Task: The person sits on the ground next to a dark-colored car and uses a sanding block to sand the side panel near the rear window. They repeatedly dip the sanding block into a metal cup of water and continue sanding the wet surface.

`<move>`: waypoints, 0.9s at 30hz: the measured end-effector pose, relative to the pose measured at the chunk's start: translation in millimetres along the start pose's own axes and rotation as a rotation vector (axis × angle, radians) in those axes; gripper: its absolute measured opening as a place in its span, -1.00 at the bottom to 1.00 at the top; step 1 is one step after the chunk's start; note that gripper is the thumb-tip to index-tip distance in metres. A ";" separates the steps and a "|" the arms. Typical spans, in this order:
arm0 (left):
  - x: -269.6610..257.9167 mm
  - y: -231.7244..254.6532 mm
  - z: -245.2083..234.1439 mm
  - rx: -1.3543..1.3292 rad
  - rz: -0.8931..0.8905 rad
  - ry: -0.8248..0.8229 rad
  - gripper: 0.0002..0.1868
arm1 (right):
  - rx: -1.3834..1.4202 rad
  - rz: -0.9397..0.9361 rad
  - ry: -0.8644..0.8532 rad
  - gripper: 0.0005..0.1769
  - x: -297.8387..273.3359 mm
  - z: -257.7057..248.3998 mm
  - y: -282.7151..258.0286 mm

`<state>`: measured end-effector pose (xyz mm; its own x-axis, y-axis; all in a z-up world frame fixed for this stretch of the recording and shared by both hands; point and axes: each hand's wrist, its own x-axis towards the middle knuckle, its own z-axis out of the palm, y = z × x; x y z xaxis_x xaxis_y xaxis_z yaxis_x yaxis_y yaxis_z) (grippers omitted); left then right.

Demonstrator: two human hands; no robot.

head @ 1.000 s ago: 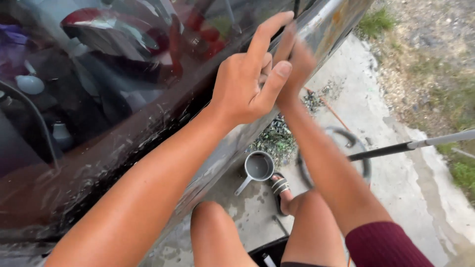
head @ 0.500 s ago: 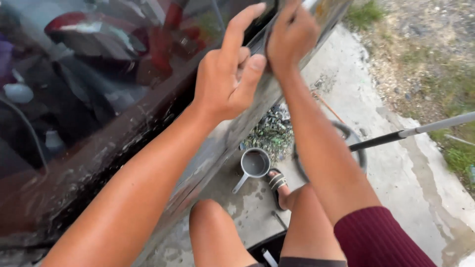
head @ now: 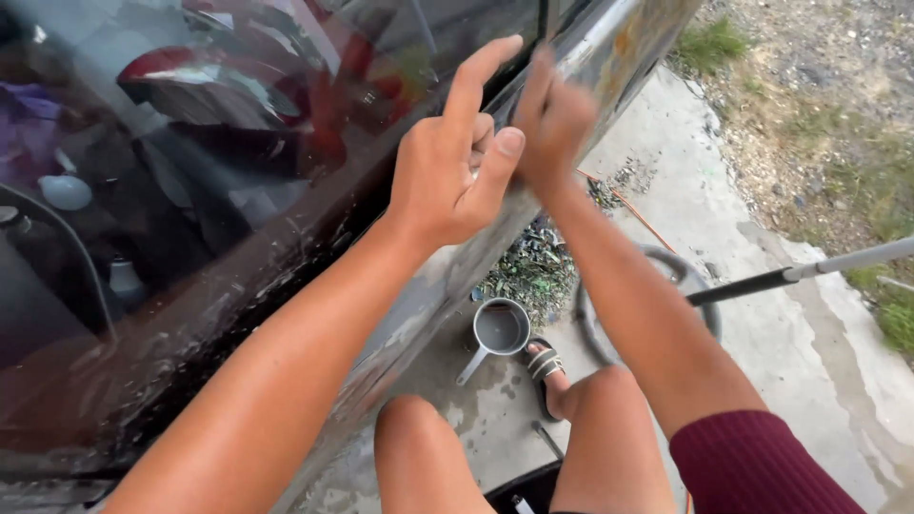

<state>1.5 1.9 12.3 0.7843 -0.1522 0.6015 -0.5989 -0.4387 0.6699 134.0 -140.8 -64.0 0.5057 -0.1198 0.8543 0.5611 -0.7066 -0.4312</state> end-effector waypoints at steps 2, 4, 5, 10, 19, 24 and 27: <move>-2.4 -0.4 0.0 -0.003 0.008 -0.009 -0.35 | -0.052 0.010 0.113 -0.37 17.6 1.6 -4.1; 1.2 -2.2 -0.2 0.005 0.029 0.006 -0.36 | -0.088 -0.007 0.232 -0.41 15.7 -1.9 -15.0; 1.0 -1.7 -0.9 0.011 0.029 0.003 -0.36 | -0.040 0.095 0.082 -0.41 -2.5 -9.1 -25.9; -0.3 4.2 1.5 -0.005 -0.008 -0.009 -0.36 | -0.039 0.011 0.155 -0.35 21.5 -2.9 2.5; -0.1 1.9 -0.1 0.029 -0.006 -0.015 -0.32 | -0.117 -0.036 0.138 -0.31 23.3 -0.1 -9.5; -0.1 -3.0 0.0 0.028 0.050 0.001 -0.33 | -0.232 0.122 -0.301 -0.54 -34.7 -15.0 -30.4; 0.6 0.9 2.7 0.049 0.016 0.010 -0.29 | -0.144 0.060 -0.036 -0.32 11.5 -12.6 -30.5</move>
<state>1.9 -1.0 12.1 0.7731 -0.1503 0.6163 -0.6021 -0.4797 0.6383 114.4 -129.5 -37.4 0.5599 -0.1415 0.8164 0.4307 -0.7920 -0.4326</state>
